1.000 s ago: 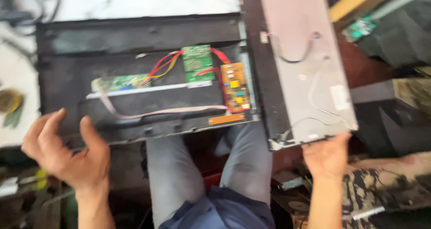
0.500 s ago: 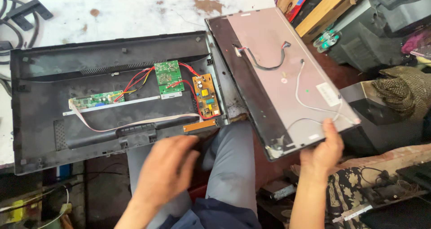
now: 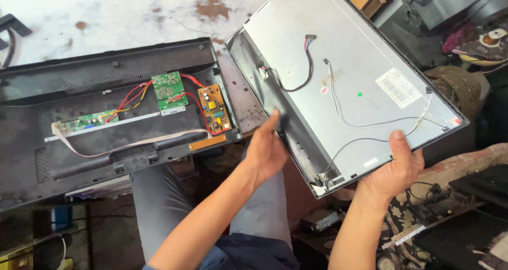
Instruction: The person uses a soldering iron to work on a circuit board inside a disassembled monitor. They then reassemble the monitor by aligning the screen panel with the chassis and securing it with screws.
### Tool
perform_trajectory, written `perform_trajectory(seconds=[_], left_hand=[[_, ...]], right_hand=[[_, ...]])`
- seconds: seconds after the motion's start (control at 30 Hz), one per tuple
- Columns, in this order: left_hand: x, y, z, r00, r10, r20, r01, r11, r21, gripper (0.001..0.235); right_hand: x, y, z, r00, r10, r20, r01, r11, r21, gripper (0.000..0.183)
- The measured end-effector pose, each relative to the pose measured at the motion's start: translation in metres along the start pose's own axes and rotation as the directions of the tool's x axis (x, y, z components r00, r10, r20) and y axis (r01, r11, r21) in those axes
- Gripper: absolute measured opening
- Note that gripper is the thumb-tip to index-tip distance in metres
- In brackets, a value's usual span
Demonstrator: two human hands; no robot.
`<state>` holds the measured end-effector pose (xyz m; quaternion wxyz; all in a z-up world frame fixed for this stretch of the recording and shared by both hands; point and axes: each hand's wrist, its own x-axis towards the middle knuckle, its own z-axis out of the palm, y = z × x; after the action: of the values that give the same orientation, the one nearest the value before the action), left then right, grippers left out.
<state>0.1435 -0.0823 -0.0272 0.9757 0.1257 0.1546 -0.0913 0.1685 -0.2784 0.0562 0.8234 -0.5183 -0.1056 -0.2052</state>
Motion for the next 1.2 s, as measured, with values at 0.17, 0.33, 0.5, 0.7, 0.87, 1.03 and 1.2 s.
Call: perform_trajectory(seconds=[0.17, 0.33, 0.5, 0.7, 0.87, 1.03, 1.2], left_hand=[[0.026, 0.000, -0.001, 0.999, -0.005, -0.044, -0.001, 0.992, -0.126, 0.034], [0.011, -0.009, 0.020, 0.989, 0.050, -0.141, -0.065, 0.992, -0.107, 0.030], [-0.008, 0.018, 0.035, 0.987, 0.150, -0.066, -0.153, 0.987, -0.050, 0.032], [-0.022, 0.073, 0.018, 0.918, 0.397, 0.019, -0.394, 0.900, 0.185, 0.024], [-0.032, 0.127, -0.020, 0.886, 0.463, -0.037, -0.444, 0.868, 0.222, 0.025], [-0.040, 0.180, -0.049, 0.832, 0.550, 0.071, -0.554, 0.831, 0.053, 0.026], [-0.056, 0.213, -0.060, 0.751, 0.605, 0.267, -0.583, 0.796, -0.165, 0.022]], right_hand=[[-0.006, -0.004, -0.017, 0.998, -0.039, 0.050, 0.041, 0.998, -0.050, 0.060], [-0.002, -0.017, -0.030, 0.956, -0.209, 0.205, 0.251, 0.945, -0.208, 0.065], [0.012, -0.013, -0.026, 0.961, -0.138, 0.239, 0.165, 0.981, -0.099, 0.059], [0.046, 0.010, 0.022, 0.858, 0.110, 0.502, -0.181, 0.979, 0.095, 0.057], [0.070, 0.032, 0.105, 0.632, 0.160, 0.759, -0.288, 0.957, 0.038, 0.057], [0.073, 0.058, 0.159, 0.570, 0.025, 0.821, -0.171, 0.981, 0.090, 0.049], [0.044, 0.055, 0.167, 0.510, -0.108, 0.853, 0.274, 0.961, -0.042, 0.037]])
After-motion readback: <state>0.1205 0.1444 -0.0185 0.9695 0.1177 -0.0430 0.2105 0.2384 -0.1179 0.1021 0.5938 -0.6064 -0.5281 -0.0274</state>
